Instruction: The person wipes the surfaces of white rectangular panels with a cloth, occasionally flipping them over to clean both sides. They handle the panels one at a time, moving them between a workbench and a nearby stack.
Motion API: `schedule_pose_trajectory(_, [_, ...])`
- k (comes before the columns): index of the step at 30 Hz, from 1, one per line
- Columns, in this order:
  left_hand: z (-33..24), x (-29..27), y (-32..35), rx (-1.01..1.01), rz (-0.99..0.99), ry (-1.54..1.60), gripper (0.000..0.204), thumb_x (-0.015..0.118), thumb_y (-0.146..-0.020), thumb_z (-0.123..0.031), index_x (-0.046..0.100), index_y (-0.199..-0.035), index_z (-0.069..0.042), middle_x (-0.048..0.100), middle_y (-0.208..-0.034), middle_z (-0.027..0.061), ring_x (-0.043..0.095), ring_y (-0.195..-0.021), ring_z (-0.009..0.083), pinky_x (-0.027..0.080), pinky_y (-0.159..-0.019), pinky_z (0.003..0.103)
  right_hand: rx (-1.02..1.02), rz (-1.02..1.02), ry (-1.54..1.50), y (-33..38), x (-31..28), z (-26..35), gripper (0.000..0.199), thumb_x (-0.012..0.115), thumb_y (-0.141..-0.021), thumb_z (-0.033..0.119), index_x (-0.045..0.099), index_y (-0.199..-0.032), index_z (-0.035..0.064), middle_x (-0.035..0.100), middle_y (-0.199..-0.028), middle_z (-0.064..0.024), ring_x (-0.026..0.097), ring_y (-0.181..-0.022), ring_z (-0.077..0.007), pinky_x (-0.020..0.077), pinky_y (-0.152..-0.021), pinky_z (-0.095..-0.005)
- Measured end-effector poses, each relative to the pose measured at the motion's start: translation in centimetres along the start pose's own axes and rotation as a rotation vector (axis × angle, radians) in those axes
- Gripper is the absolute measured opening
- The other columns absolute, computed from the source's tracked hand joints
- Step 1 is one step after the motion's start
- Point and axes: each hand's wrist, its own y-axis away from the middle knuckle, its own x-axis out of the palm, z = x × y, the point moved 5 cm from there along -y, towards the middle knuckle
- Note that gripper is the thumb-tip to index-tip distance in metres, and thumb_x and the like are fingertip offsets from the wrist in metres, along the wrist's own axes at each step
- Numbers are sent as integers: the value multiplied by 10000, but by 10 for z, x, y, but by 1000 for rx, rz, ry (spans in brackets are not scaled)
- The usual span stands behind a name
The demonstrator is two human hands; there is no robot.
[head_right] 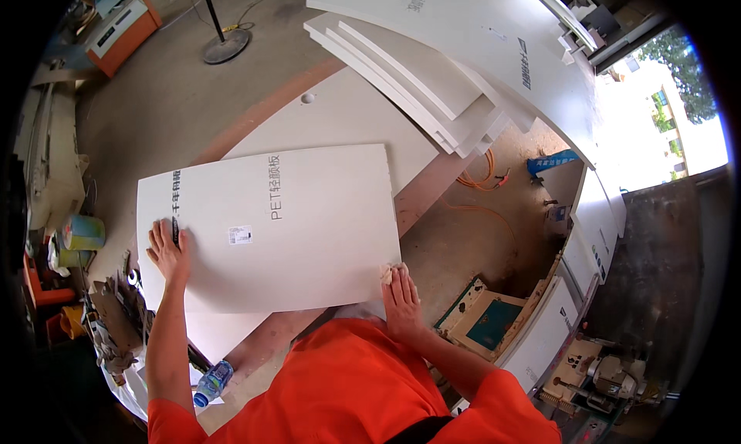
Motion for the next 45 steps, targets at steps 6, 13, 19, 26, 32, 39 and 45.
schedule_pose_trajectory(6, [2,-5,-6,-173,-6,273,698,526,-996,-530,466,-1494,-46,357,-1623,194,249,-1536,390,123,-1225,626,-814,295,27,-54,26,123,554,542,-1003,420,591,-1381,18,448,-1584,-143,377,-1493,-305,268,-1253,-465])
schedule_pose_trajectory(13, [-47,-113,144,-273,-661,1486,276,481,-1084,-162,587,-1240,39,606,-1236,125,550,-1169,197,411,-1052,338,-1227,372,-117,-180,99,283,666,543,-979,410,469,-1513,20,302,-1665,-159,222,-1568,-282,126,-1294,-448])
schedule_pose_trajectory(19, [-71,-76,277,-444,-406,1561,135,501,-1065,-66,608,-1013,0,636,-1019,65,552,-870,94,455,-774,252,-1473,459,136,-226,157,456,843,393,-1024,614,270,-1616,27,179,-1708,-169,117,-1594,-287,45,-1298,-424])
schedule_pose_trajectory(26, [-88,-28,316,-685,34,1684,177,589,-1053,-138,658,-1032,24,701,-960,54,632,-902,113,510,-836,276,-670,190,102,-453,147,400,854,396,-1036,597,168,-1634,31,162,-1711,-157,94,-1591,-283,58,-1295,-398])
schedule_pose_trajectory(32, [-105,13,326,-834,584,1842,378,648,-1025,-274,664,-1202,59,733,-1112,100,679,-987,158,540,-870,305,-330,73,70,-409,84,166,766,508,-1021,510,296,-1578,28,346,-1603,-229,327,-1486,-376,243,-1232,-489])
schedule_pose_trajectory(39, [-134,39,299,-762,905,2333,385,531,-1065,-311,539,-1277,9,611,-1308,168,563,-1299,327,430,-1111,468,448,-240,-3,-200,-1,-70,771,635,-962,486,403,-1476,-40,308,-1584,-283,296,-1476,-456,280,-1208,-527])
schedule_pose_trajectory(45, [-136,33,298,-680,959,2140,434,544,-1049,-381,552,-1265,-5,614,-1287,163,562,-1274,344,430,-1096,479,1055,-22,-795,-83,0,-79,788,713,-826,686,710,-1089,-57,723,-1043,-261,701,-1007,-394,535,-889,-475])
